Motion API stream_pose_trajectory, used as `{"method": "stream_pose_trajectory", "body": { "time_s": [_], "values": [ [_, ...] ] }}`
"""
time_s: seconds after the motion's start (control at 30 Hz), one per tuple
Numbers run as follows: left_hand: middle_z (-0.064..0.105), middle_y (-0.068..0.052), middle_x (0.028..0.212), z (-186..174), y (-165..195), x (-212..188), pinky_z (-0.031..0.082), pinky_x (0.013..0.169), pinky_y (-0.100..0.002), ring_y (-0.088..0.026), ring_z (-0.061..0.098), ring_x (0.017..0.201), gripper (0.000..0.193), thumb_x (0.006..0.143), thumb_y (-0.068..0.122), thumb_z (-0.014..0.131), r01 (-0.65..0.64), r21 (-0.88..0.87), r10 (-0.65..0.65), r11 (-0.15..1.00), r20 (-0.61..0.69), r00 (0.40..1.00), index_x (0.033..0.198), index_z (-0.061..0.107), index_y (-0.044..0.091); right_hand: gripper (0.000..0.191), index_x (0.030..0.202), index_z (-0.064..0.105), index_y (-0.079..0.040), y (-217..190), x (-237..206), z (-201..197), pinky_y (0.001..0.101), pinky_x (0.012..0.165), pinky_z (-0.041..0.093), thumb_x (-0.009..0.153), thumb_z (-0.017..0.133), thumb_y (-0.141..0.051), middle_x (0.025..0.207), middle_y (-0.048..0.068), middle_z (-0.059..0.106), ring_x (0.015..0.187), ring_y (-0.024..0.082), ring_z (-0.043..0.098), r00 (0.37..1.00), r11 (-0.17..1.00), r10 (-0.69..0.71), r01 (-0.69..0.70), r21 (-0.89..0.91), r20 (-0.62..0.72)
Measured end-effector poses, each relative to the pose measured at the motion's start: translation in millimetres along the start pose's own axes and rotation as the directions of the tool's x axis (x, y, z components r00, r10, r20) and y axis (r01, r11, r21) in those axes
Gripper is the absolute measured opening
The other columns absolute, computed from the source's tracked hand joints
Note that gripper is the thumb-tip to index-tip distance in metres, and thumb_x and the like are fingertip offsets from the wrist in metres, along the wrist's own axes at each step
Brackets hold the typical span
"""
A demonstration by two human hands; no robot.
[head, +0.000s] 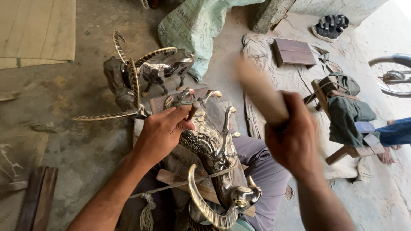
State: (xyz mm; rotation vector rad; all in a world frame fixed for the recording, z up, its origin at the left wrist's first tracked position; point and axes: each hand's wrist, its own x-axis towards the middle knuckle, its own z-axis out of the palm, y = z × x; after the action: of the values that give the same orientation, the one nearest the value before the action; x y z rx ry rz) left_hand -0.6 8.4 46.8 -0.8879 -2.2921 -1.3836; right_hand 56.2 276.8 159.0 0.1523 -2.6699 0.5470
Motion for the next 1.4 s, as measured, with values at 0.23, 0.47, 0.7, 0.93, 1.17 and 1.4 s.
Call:
{"method": "stream_pose_trajectory", "body": {
  "time_s": [0.23,0.47,0.7,0.93,1.17,1.4],
  "values": [
    [0.074,-0.006,0.086,6,3,-18,0.059,0.061,-0.03,-0.015,0.076,0.077,0.019,0.097,0.016,0.074,0.085,-0.054,-0.094,0.995,-0.191,0.977,0.108,0.062,0.006,0.033,0.126,0.056,-0.002,-2,37,-15,0.037,0.074,0.06,0.094,0.068,-0.004,0.099,0.011,0.07,0.086,0.024,0.071,0.945,0.945,-0.325,0.322,-0.052,-0.037],
    [0.074,-0.004,0.084,12,-1,-25,0.058,0.06,-0.028,-0.012,0.074,0.075,0.018,0.099,0.021,0.071,0.116,-0.078,-0.131,0.99,-0.226,0.965,0.102,0.062,0.005,0.032,0.12,0.057,-0.001,-32,55,-21,0.035,0.06,0.053,0.089,0.065,-0.002,0.092,0.013,0.066,0.071,0.022,0.063,0.919,0.907,-0.35,0.381,-0.18,0.18],
    [0.075,-0.006,0.086,20,2,-33,0.057,0.054,-0.025,-0.011,0.074,0.073,0.021,0.098,0.021,0.072,0.179,-0.124,-0.208,0.976,-0.291,0.934,0.106,0.063,0.004,0.021,0.115,0.061,-0.01,-61,75,-16,0.0352,0.058,0.051,0.094,0.065,-0.011,0.085,0.006,0.066,0.065,0.02,0.061,0.871,0.823,-0.323,0.452,-0.345,0.37],
    [0.075,-0.008,0.089,21,1,-40,0.057,0.052,-0.023,-0.012,0.075,0.071,0.022,0.099,0.016,0.072,0.184,-0.096,-0.206,0.978,-0.316,0.926,0.112,0.065,0.0,0.019,0.113,0.063,-0.015,-73,67,-34,0.0327,0.057,0.05,0.094,0.066,-0.012,0.083,0.003,0.068,0.062,0.017,0.06,0.817,0.612,-0.403,0.576,-0.543,0.413],
    [0.072,-0.011,0.096,16,-14,-38,0.061,0.075,-0.038,-0.026,0.074,0.084,0.015,0.098,0.014,0.068,-0.082,0.181,0.144,0.98,-0.359,0.922,0.106,0.063,0.002,0.033,0.123,0.063,-0.009,-48,39,-47,0.0373,0.064,0.051,0.091,0.065,0.0,0.09,0.005,0.068,0.071,0.017,0.061,0.842,0.791,-0.511,0.54,-0.288,0.176],
    [0.073,-0.003,0.08,21,-12,-25,0.059,0.05,-0.025,-0.011,0.072,0.064,0.022,0.099,0.029,0.069,0.115,-0.033,-0.118,0.993,-0.146,0.982,0.098,0.063,0.007,0.036,0.123,0.062,-0.007,-25,43,-40,0.0369,0.065,0.051,0.087,0.069,-0.002,0.095,0.009,0.069,0.074,0.02,0.063,0.882,0.808,-0.456,0.466,-0.361,0.117]
  ]
}}
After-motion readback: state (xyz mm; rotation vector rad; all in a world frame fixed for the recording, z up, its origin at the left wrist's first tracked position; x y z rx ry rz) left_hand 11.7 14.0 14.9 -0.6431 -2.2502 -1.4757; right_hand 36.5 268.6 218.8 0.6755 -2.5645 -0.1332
